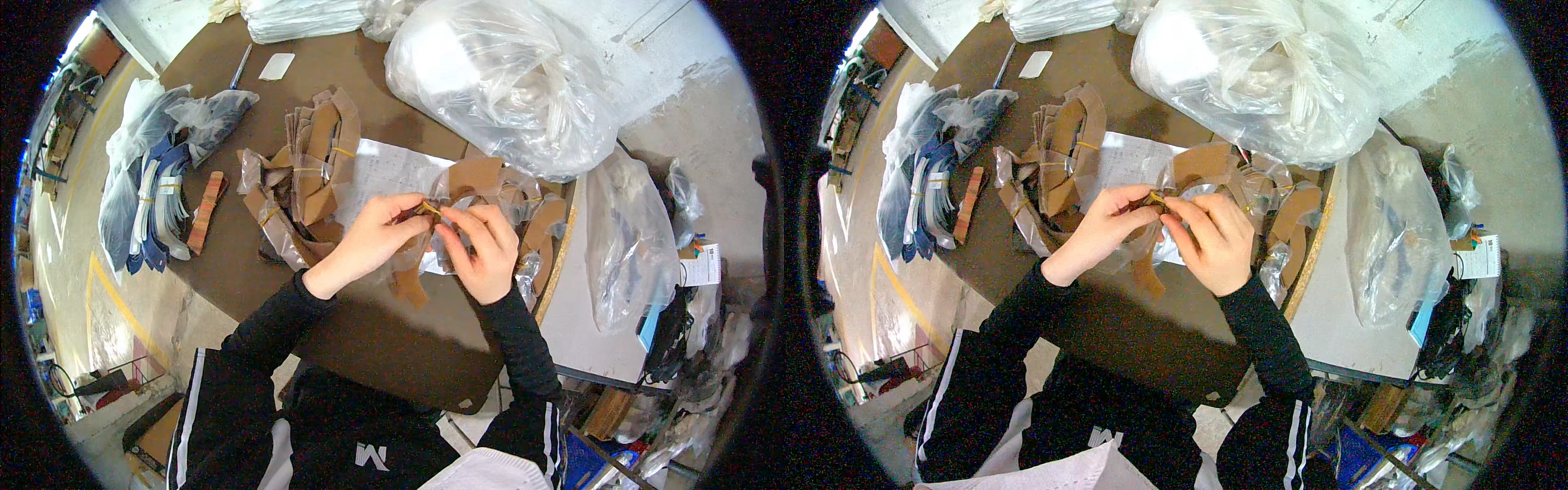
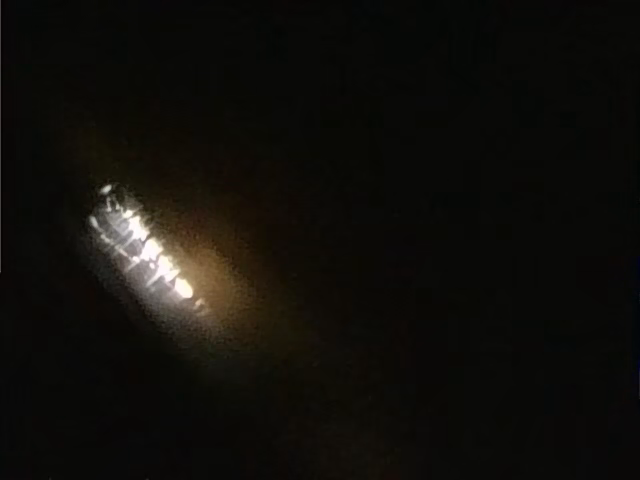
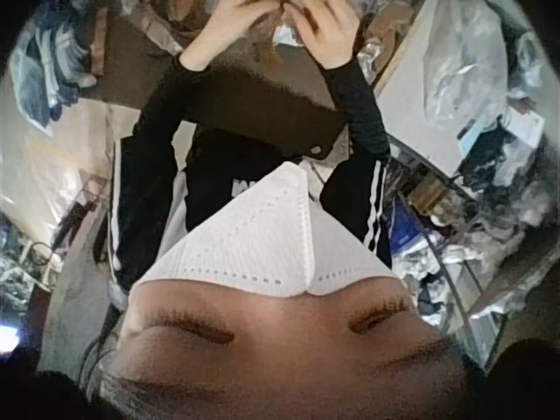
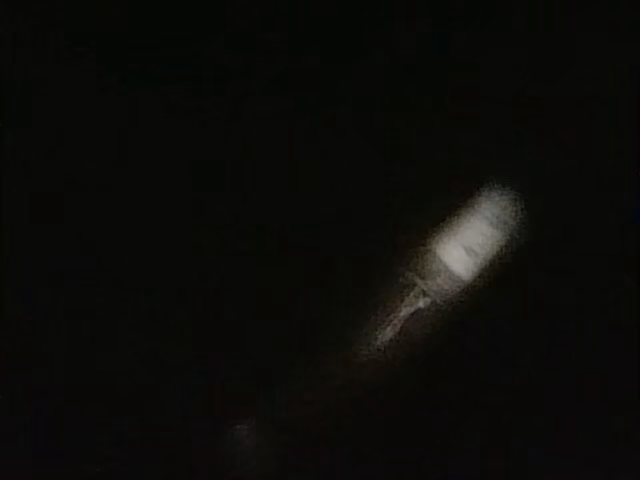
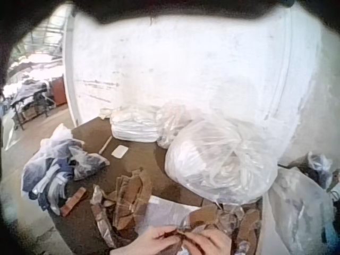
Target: The person sorts blue and brown curved material pieces on a table, removes them from plastic packaging, and bundles them with rubber bands. The person also writes on a paper document with a pen.
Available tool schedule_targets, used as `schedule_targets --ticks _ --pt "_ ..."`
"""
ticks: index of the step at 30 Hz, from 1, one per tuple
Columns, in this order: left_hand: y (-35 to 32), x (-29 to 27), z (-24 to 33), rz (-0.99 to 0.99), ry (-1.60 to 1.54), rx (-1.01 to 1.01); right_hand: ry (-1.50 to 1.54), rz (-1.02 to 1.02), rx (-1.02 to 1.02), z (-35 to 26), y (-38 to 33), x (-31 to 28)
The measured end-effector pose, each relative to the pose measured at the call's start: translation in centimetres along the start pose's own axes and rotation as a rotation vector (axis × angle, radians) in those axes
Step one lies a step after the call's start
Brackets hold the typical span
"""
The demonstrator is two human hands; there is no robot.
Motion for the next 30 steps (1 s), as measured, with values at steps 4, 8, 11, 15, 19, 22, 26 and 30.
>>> schedule_targets --ticks 4,8,11,15,19,22,26,30 --pt "-0.2 0.8 1.1 -0.026 0.193 0.189 -0.063 -0.057 0.036 0.4 -0.3 0.6" --pt "0.0 1.2 0.2 -0.089 -0.031 0.104 0.289 -0.120 0.336 1.7 -0.7 1.0" --pt "-0.2 1.0 -0.4 -0.100 -0.222 -0.133 0.664 -0.180 0.543 3.0 -1.0 1.2" --pt "-0.2 -0.2 -0.6 -0.042 -0.309 -0.316 1.083 -0.120 0.640 3.8 -1.0 0.9" --pt "0.0 -1.2 -0.5 0.083 -0.312 -0.344 1.311 -0.244 0.638 3.9 0.1 -0.9" --pt "-0.5 -0.1 -0.3 -0.185 -0.382 -0.409 1.935 -0.407 0.462 4.4 -0.1 -1.6" --pt "-1.3 0.3 0.1 -0.241 -0.436 -0.408 2.143 0.180 0.659 6.0 0.5 -4.0" --pt "-0.7 -0.8 0.9 -0.100 -0.427 -0.308 1.592 0.647 0.579 12.4 -1.2 -7.4"
Point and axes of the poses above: each hand's wrist, its own y-axis towards the middle knuckle, its own x-axis out of the palm, z = x × y, the point moved 4 cm from there along y, towards the middle knuckle, and after that the axes turned 4 degrees about -y, right-handed, at the moved point
